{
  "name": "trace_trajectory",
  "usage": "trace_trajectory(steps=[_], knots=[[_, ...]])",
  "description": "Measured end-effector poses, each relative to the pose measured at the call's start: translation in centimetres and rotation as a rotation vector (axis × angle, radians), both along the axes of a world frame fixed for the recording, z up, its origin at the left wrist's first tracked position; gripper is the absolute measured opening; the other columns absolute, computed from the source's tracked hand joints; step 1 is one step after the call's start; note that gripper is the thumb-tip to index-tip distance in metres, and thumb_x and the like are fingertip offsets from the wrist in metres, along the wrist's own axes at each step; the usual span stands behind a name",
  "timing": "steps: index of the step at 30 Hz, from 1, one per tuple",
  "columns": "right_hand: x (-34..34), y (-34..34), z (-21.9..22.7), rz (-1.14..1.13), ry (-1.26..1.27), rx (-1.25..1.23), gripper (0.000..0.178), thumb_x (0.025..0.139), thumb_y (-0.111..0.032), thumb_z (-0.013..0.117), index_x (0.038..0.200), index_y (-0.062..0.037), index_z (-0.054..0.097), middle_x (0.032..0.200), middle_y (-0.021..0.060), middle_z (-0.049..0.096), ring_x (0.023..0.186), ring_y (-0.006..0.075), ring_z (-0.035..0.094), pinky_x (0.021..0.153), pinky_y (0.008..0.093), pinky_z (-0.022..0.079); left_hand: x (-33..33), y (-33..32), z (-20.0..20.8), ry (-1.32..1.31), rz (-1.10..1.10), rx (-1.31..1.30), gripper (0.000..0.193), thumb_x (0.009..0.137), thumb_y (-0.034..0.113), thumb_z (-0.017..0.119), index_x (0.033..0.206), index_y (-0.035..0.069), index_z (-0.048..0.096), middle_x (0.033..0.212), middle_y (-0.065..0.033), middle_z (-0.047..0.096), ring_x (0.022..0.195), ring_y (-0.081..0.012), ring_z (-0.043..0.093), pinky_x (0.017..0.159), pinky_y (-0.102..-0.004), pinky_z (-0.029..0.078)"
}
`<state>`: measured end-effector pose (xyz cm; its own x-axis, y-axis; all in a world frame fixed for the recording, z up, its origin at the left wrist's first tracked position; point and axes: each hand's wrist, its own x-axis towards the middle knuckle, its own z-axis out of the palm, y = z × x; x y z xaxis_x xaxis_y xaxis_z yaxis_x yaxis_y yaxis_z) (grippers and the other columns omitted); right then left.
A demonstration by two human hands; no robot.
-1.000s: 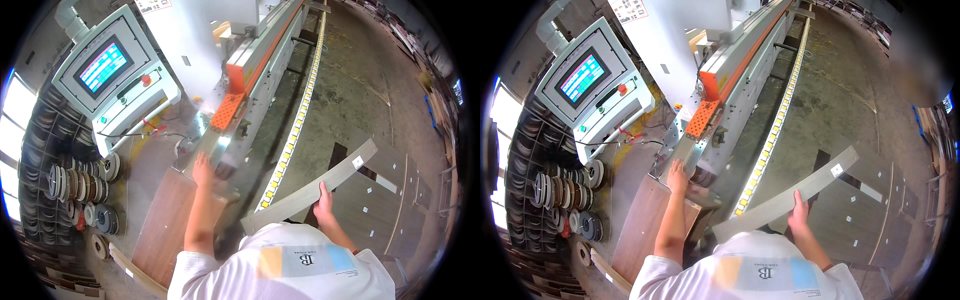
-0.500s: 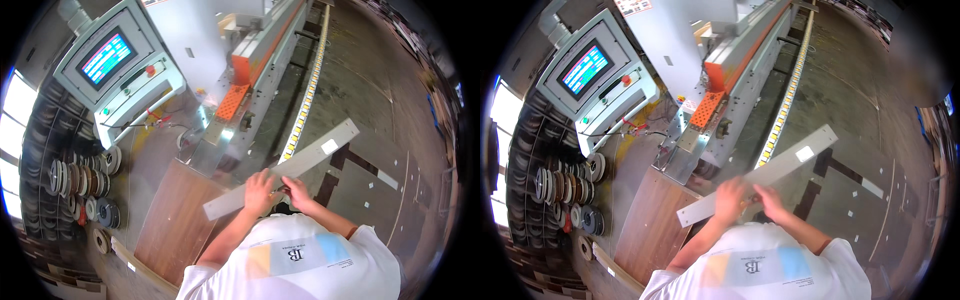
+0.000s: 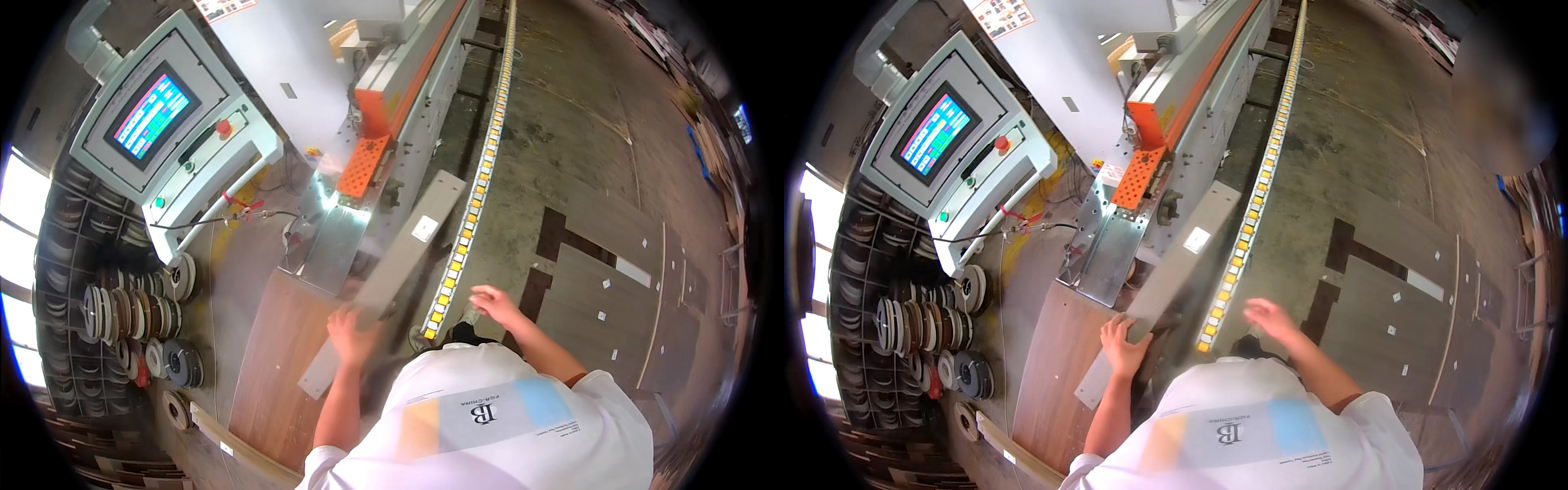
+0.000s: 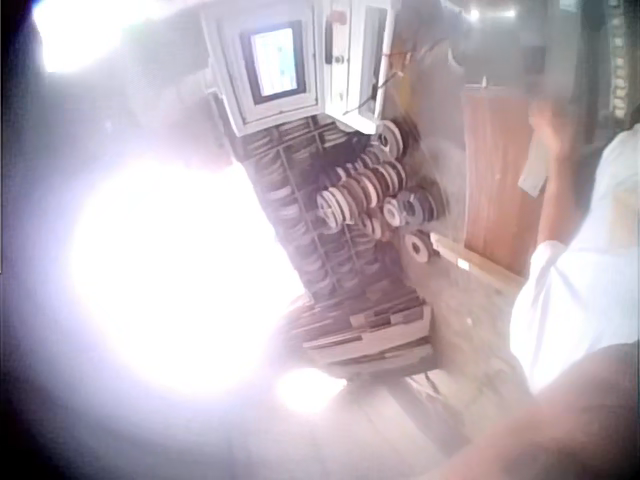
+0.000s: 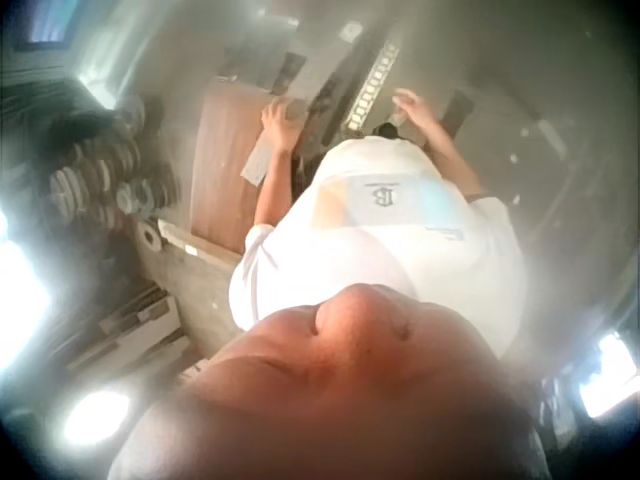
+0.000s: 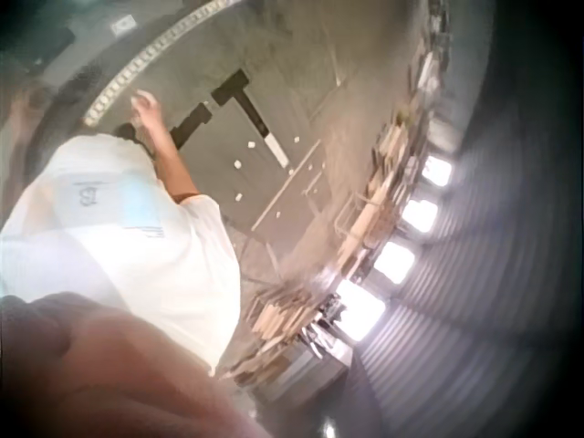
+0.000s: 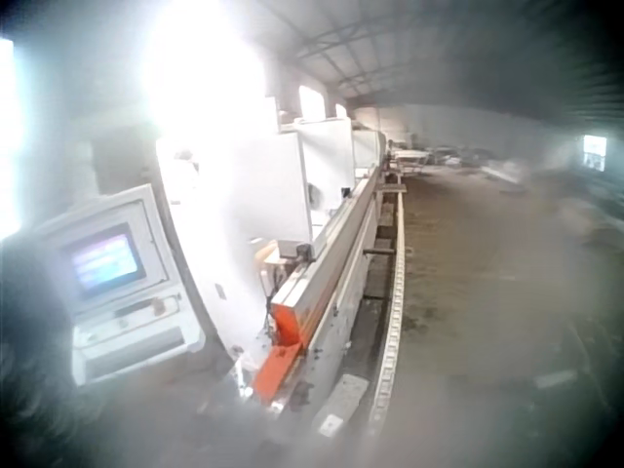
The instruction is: The person handles large rectangular wood panels in a workshop, moving them from a stack to a machine and back. They repeatedly pick up panels, place them onto a conveyor or processing bed, and then retrieve them to stack them on the floor.
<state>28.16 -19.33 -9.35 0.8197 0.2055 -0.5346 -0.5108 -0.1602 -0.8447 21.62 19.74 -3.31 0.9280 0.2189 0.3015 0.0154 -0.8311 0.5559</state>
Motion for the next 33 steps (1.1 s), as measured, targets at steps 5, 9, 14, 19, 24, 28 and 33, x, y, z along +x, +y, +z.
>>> trace_trajectory(steps=[5,9,14,19,24,28,33], knots=[[-4.5,-6.8,-4.8,-0.011,-0.010,-0.313,0.038,0.093,-0.031,0.076,0.122,-0.0067,0.069,0.088,0.0004,0.070,0.077,0.0078,0.064,0.067,0.0243,0.051,0.5,4.3,0.3,-0.035,0.151,0.046,0.045,0.063,0.023,0.087,0.105,0.014,0.070,0.125,-0.0100,0.064,0.117,-0.0363,0.055,0.100,-0.0501,0.044],[-10.1,-11.3,-9.0,0.028,0.091,-0.372,0.031,0.092,-0.029,0.077,0.112,-0.0057,0.072,0.087,0.0014,0.072,0.078,0.0097,0.064,0.069,0.0276,0.052,1.0,8.5,-2.8,0.055,0.201,0.211,0.046,0.068,0.024,0.085,0.111,0.014,0.070,0.137,-0.0088,0.061,0.127,-0.0357,0.052,0.105,-0.0493,0.043],[-13.6,-12.4,-10.6,0.065,0.155,-0.303,0.023,0.090,-0.023,0.078,0.100,-0.0037,0.072,0.086,0.0015,0.071,0.079,0.0108,0.063,0.071,0.0309,0.053,4.5,7.9,-3.3,0.092,0.125,0.193,0.045,0.080,0.023,0.078,0.122,0.010,0.068,0.145,-0.0090,0.057,0.141,-0.0310,0.046,0.114,-0.0441,0.039],[-11.1,-11.0,-9.4,0.018,0.171,-0.292,0.028,0.092,-0.025,0.076,0.110,-0.0034,0.071,0.089,0.0037,0.073,0.078,0.0112,0.066,0.072,0.0286,0.055,8.6,7.0,-4.6,0.106,0.095,0.170,0.038,0.087,0.021,0.071,0.124,0.010,0.070,0.143,-0.0064,0.061,0.139,-0.0260,0.051,0.112,-0.0388,0.044],[-9.1,-9.6,-8.7,-0.010,0.073,-0.336,0.033,0.090,-0.030,0.077,0.105,-0.0017,0.071,0.083,0.0048,0.071,0.073,0.0121,0.065,0.067,0.0290,0.053,11.7,7.6,-4.9,0.071,0.151,0.231,0.033,0.091,0.021,0.066,0.122,0.011,0.072,0.143,-0.0039,0.061,0.137,-0.0244,0.053,0.110,-0.0382,0.046],[-9.3,-9.8,-9.3,0.011,0.061,-0.327,0.036,0.090,-0.031,0.078,0.109,-0.0012,0.071,0.084,0.0050,0.072,0.075,0.0123,0.066,0.068,0.0293,0.054,13.2,8.7,-5.1,0.118,0.195,0.234,0.035,0.089,0.022,0.064,0.122,0.015,0.069,0.143,-0.0044,0.062,0.137,-0.0255,0.054,0.105,-0.0421,0.050],[-12.2,-11.9,-10.8,-0.099,0.160,-0.255,0.034,0.088,-0.026,0.081,0.109,-0.0014,0.072,0.084,0.0049,0.072,0.075,0.0122,0.066,0.069,0.0298,0.055,13.7,8.3,-4.9,0.215,0.217,0.277,0.037,0.093,0.027,0.063,0.128,0.015,0.069,0.145,-0.0022,0.060,0.138,-0.0214,0.053,0.107,-0.0375,0.048]])
